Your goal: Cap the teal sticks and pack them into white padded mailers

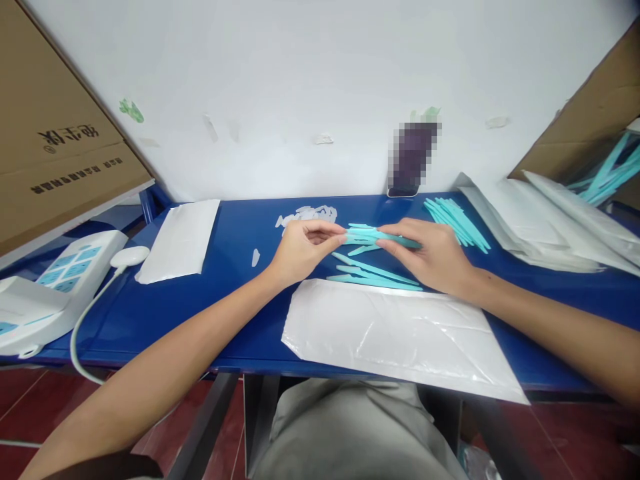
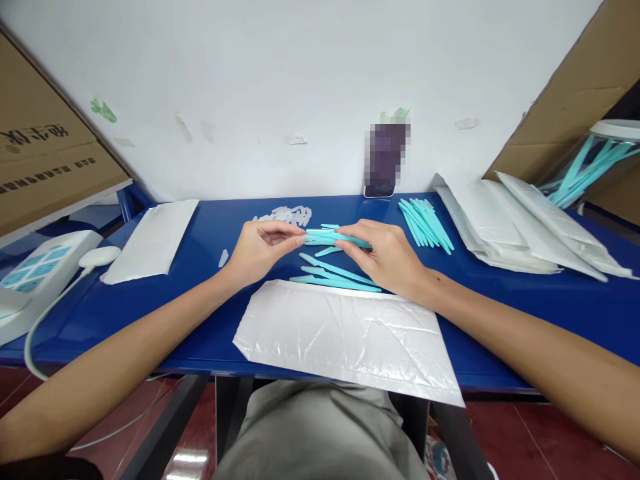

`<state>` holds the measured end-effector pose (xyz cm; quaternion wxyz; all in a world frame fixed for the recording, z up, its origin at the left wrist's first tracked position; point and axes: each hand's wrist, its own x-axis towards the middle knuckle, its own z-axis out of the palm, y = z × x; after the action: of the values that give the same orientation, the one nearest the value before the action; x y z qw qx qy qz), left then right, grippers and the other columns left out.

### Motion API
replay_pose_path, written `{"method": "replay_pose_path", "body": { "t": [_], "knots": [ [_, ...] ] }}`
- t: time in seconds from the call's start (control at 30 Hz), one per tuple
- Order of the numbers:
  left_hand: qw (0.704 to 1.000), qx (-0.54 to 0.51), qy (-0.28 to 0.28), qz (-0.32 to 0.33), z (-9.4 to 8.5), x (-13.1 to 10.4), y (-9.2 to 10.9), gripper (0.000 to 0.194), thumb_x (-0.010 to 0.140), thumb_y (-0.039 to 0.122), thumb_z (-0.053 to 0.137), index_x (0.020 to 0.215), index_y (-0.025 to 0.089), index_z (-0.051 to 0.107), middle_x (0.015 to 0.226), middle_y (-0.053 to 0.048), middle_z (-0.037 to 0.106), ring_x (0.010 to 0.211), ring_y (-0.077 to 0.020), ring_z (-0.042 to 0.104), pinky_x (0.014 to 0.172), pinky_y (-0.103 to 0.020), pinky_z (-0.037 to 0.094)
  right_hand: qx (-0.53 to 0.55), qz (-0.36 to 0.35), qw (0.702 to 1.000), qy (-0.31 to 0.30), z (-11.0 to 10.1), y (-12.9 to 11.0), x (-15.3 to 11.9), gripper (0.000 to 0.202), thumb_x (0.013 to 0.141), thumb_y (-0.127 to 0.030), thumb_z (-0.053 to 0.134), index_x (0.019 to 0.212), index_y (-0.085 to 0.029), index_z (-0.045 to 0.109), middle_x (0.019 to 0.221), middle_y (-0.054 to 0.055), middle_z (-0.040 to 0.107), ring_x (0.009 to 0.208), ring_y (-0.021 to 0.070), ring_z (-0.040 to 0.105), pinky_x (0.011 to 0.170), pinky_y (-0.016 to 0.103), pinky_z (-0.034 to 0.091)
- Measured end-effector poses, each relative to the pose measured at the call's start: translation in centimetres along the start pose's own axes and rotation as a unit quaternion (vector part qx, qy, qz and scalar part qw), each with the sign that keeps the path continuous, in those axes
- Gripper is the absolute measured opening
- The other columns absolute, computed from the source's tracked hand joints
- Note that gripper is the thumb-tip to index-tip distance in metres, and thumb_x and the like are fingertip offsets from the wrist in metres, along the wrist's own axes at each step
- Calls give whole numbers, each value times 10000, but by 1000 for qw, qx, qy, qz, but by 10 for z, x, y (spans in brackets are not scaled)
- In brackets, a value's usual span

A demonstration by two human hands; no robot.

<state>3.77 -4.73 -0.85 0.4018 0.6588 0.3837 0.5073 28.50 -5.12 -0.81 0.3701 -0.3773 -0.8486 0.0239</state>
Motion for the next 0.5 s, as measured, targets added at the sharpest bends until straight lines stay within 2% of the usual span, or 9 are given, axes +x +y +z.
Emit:
{"method": "replay_pose_path", "body": {
  "t": [0.13,0.27,0.3,0.37,0.4,0.43,0.5],
  "knots": [
    [1000,-27,-5,-11,7,-3,1,242,708,313,858,866,149,775,866,-73,782,771,-179,737,748,-316,618,7,-17,1000,23,2,-7,-3,231,979,-373,586,1052,-237,757,822,53,736,681,196,649,640,348,498],
    [998,-40,-40,-26,11,-4,1,285,725,367,854,883,149,759,893,-80,777,808,-199,740,742,-324,612,21,-26,999,32,5,-16,-4,202,978,-349,591,1040,-247,754,802,41,722,673,190,641,635,347,497],
    [998,-19,-50,-14,10,-4,2,290,767,396,825,900,148,755,903,-86,774,815,-204,737,739,-328,606,23,-33,999,32,5,-17,-4,201,979,-342,590,1039,-241,754,792,40,716,664,187,635,628,344,493],
    [991,86,-83,55,5,-3,4,325,867,451,733,994,152,748,969,-104,766,881,-223,724,789,-353,586,22,-47,998,29,5,-16,-3,206,980,-332,589,1046,-226,753,796,44,715,658,185,631,626,341,489],
    [975,165,-104,106,1,-2,7,374,902,482,689,1085,160,736,1058,-120,753,965,-246,707,858,-386,566,16,-52,998,26,5,-13,-1,212,981,-332,586,1054,-220,751,812,48,721,668,188,635,637,343,491],
    [945,256,-126,158,-6,0,9,439,927,510,651,1203,172,702,1182,-138,719,1079,-276,671,945,-429,527,6,-53,998,23,5,-9,0,219,983,-335,581,1062,-217,748,833,54,727,685,193,643,652,346,495],
    [866,423,-149,221,-23,4,12,637,939,584,598,1438,191,548,1443,-179,560,1307,-352,523,1088,-531,396,-16,-44,999,21,4,2,2,232,988,-343,569,1066,-210,742,883,67,742,738,209,667,691,352,506]
  ]
}}
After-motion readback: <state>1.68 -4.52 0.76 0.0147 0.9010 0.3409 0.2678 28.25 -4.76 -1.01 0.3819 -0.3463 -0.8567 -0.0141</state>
